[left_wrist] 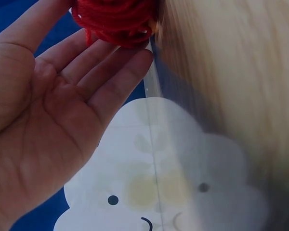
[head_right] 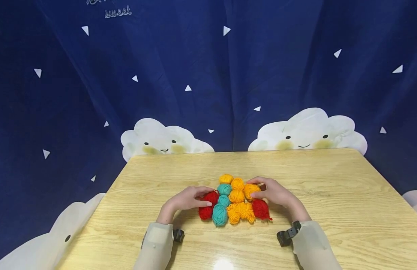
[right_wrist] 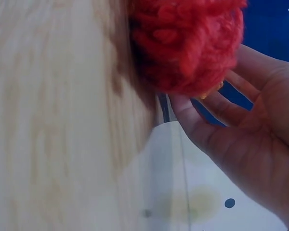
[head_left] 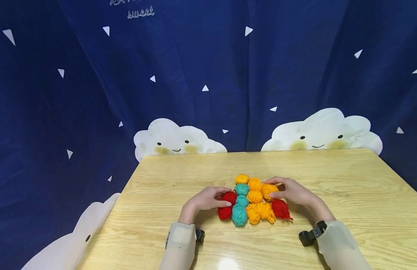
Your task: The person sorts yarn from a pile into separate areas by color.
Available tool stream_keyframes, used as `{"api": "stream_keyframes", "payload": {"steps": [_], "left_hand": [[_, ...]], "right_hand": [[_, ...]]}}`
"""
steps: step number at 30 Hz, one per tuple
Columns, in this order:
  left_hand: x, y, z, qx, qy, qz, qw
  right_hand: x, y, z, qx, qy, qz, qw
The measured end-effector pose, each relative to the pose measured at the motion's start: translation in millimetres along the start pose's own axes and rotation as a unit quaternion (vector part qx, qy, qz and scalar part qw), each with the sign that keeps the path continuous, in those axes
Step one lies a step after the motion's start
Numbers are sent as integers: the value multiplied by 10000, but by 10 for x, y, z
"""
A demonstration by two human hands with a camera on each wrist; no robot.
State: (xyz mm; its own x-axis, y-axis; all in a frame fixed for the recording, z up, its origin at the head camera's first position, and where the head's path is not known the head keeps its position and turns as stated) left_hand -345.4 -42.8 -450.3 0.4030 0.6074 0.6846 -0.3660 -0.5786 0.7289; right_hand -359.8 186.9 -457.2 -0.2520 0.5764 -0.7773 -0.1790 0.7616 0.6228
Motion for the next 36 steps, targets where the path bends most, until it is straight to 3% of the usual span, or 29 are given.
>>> {"api": "stream_keyframes", "payload": {"steps": [11,28,36], "left_hand": [[-28,22,-8,23,99,-164,9998],[-53,31,5,34,184,-67,9998],[-55,35,3,49,116,-104,9999]], "right_hand": [[-5,101,15,84,-133,-318,9994],[122,321,94,284,-138,-270,9991],[238,438,152,356,-363,-239,9984]]}}
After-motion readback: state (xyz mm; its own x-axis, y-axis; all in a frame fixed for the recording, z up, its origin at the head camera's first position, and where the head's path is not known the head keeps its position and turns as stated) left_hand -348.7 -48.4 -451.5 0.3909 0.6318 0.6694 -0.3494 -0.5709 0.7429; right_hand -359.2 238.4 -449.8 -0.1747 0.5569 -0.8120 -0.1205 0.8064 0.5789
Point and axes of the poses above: each hand's wrist, its own z-axis away from the middle knuckle, its own y-axis out of the back of the hand, x = y × z, the point moved 10 cm from there along -z, towards the middle knuckle, and after that the axes turned 10 degrees about x, right-handed, at the moved point
